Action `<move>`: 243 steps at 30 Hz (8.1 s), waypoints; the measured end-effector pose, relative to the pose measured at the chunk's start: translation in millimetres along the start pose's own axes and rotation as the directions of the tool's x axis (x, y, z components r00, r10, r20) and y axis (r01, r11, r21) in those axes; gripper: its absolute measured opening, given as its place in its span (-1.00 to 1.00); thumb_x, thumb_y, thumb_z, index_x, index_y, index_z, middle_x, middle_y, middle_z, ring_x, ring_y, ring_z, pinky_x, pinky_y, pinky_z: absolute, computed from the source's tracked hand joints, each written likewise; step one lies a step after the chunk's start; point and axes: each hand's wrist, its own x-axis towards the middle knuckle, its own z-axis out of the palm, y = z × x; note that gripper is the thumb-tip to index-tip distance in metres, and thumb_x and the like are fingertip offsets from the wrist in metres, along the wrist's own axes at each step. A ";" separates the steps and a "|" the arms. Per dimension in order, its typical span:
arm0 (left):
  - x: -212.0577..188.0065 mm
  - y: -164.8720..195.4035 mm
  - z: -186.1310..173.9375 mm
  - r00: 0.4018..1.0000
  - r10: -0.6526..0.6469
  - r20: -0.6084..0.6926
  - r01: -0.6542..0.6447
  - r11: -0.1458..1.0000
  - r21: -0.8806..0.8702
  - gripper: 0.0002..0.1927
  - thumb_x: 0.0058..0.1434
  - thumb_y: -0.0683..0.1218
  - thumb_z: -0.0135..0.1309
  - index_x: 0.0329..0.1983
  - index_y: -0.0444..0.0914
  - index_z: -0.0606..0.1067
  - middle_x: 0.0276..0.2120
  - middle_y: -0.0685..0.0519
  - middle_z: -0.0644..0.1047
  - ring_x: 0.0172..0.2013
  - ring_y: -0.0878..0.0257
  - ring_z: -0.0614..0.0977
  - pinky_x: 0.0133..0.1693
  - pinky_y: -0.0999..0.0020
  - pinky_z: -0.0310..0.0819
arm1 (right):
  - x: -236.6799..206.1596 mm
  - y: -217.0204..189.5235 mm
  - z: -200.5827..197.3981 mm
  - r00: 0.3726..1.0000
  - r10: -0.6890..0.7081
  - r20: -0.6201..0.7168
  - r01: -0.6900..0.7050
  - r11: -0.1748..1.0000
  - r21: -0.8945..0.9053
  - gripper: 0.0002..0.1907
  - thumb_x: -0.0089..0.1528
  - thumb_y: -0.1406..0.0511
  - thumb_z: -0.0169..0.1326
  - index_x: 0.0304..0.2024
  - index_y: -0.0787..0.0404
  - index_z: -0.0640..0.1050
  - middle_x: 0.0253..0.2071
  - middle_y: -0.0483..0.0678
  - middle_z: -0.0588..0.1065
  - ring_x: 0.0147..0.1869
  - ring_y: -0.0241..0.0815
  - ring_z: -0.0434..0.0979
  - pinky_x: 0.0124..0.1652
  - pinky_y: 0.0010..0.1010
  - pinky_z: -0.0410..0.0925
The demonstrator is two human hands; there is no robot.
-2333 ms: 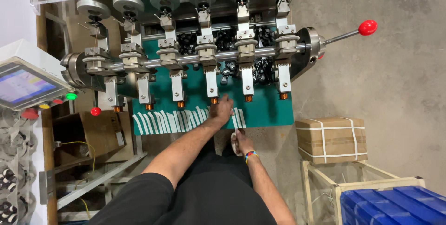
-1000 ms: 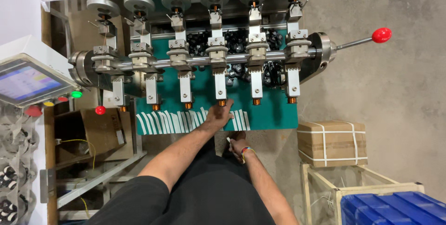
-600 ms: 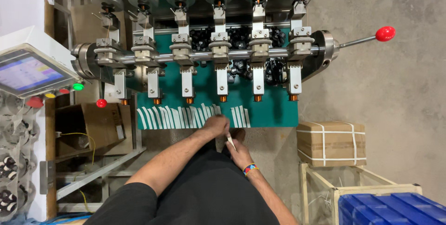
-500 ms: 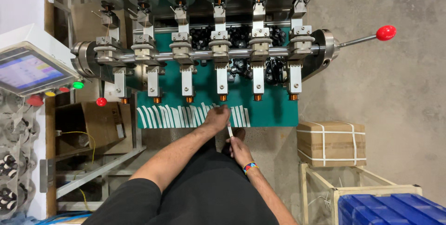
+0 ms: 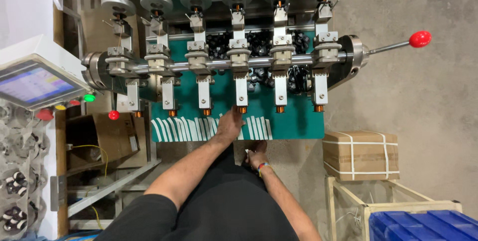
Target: The person assembles small electronic components by hand, placing cylindrical parts into slots on a green fixture and adjusting machine parts. They wipe the fixture with a cloth and continue handling components throughout the clip.
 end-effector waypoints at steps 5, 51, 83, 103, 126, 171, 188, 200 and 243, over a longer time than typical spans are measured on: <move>-27.2 -16.8 -9.0 0.960 -0.151 0.237 0.179 0.979 -0.102 -0.53 0.06 -0.08 0.35 0.01 -0.25 0.47 -0.11 -0.12 0.60 -0.13 -0.07 0.65 -0.11 0.06 0.51 | -21.5 2.7 5.3 0.943 -0.320 -0.092 0.324 0.945 0.040 -0.56 0.28 0.02 0.08 -0.06 0.25 0.59 -0.35 0.12 0.59 -0.29 -0.05 0.61 -0.25 -0.25 0.42; -250.1 -110.2 -5.6 0.487 -0.689 0.536 0.873 0.381 -0.304 -0.57 0.27 0.14 -0.01 0.07 -0.14 0.62 0.09 -0.13 0.58 0.19 -0.02 0.54 0.22 0.15 0.32 | 10.9 -145.1 35.7 0.213 -0.950 0.228 0.654 -0.035 -0.756 -0.36 0.18 0.10 0.15 0.19 0.38 0.46 -0.03 0.17 0.51 0.11 0.11 0.46 0.25 0.06 0.23; -76.6 -160.7 -127.1 0.672 -0.033 0.739 0.125 0.990 -0.070 -0.84 0.16 -0.06 0.23 -0.23 -0.18 0.67 -0.29 -0.05 0.66 -0.20 0.09 0.69 -0.15 0.20 0.54 | -41.5 -55.7 -83.8 0.911 -0.300 -0.284 0.186 0.911 -0.368 -0.47 0.01 0.38 0.27 0.02 0.13 0.43 -0.31 0.09 0.50 -0.27 -0.08 0.50 -0.24 -0.29 0.41; 183.0 188.6 -187.3 0.953 0.172 -0.250 -0.273 0.844 -0.461 -0.78 0.26 0.01 0.15 -0.25 -0.23 0.63 -0.35 -0.07 0.58 -0.32 0.01 0.63 -0.24 0.14 0.49 | -108.9 -290.2 -475.5 0.974 -0.223 0.037 0.166 0.592 -0.789 -0.25 -0.06 -0.08 0.46 0.01 0.14 0.52 -0.17 0.00 0.63 -0.11 -0.22 0.60 -0.13 -0.33 0.46; 222.3 217.6 -129.4 0.892 0.096 -0.441 -0.152 0.984 -0.094 -0.81 0.11 -0.12 0.20 -0.51 -0.35 0.59 -0.39 -0.16 0.54 -0.24 -0.10 0.58 -0.09 -0.03 0.43 | -103.5 -296.8 -500.8 0.932 -0.236 0.276 0.362 0.680 -0.638 -0.70 0.10 0.21 0.31 -0.24 0.21 0.52 -0.46 -0.11 0.71 -0.44 -0.28 0.62 -0.37 -0.39 0.44; 150.8 50.6 -201.5 0.854 -0.110 -0.509 -0.021 0.970 -0.244 -0.77 0.16 -0.03 0.26 -0.49 -0.26 0.61 -0.38 -0.03 0.54 -0.20 0.00 0.55 -0.10 -0.02 0.37 | -50.2 -346.7 -278.3 0.817 -0.501 0.285 0.530 0.458 -0.714 -0.46 -0.01 0.09 0.39 -0.11 0.18 0.49 -0.35 0.00 0.62 -0.26 -0.09 0.66 -0.22 -0.25 0.46; 141.5 69.1 -217.4 0.715 0.166 -0.679 -0.369 0.915 -0.165 -0.89 0.25 -0.17 0.18 -0.29 -0.31 0.50 -0.18 -0.02 0.45 -0.23 0.14 0.54 -0.18 0.15 0.35 | -106.9 -337.0 -270.8 0.841 -0.365 0.399 0.540 0.529 -0.654 -0.58 0.01 0.23 0.37 -0.15 0.16 0.50 -0.55 -0.04 0.45 -0.46 -0.16 0.45 -0.38 -0.28 0.36; 148.2 11.5 -229.9 0.926 0.203 -0.319 -0.235 0.970 -0.066 -0.88 0.16 -0.17 0.19 -0.38 -0.31 0.50 -0.31 -0.07 0.52 -0.35 -0.04 0.63 -0.24 0.05 0.53 | -103.2 -341.6 -273.5 0.860 -0.334 0.387 0.506 0.657 -0.559 -0.61 0.04 0.25 0.31 -0.13 0.19 0.50 -0.46 -0.08 0.55 -0.36 -0.23 0.54 -0.32 -0.35 0.42; 88.1 -139.7 -297.2 0.900 -0.134 -0.414 0.054 0.978 -0.199 -0.74 0.06 0.05 0.34 -0.51 -0.23 0.66 -0.39 -0.04 0.57 -0.23 0.01 0.59 -0.10 0.05 0.43 | -42.9 -444.1 -78.8 0.869 -0.448 0.212 0.430 0.468 -0.772 -0.23 -0.03 -0.04 0.32 0.09 0.21 0.44 -0.09 0.12 0.62 -0.03 0.01 0.68 -0.05 -0.21 0.48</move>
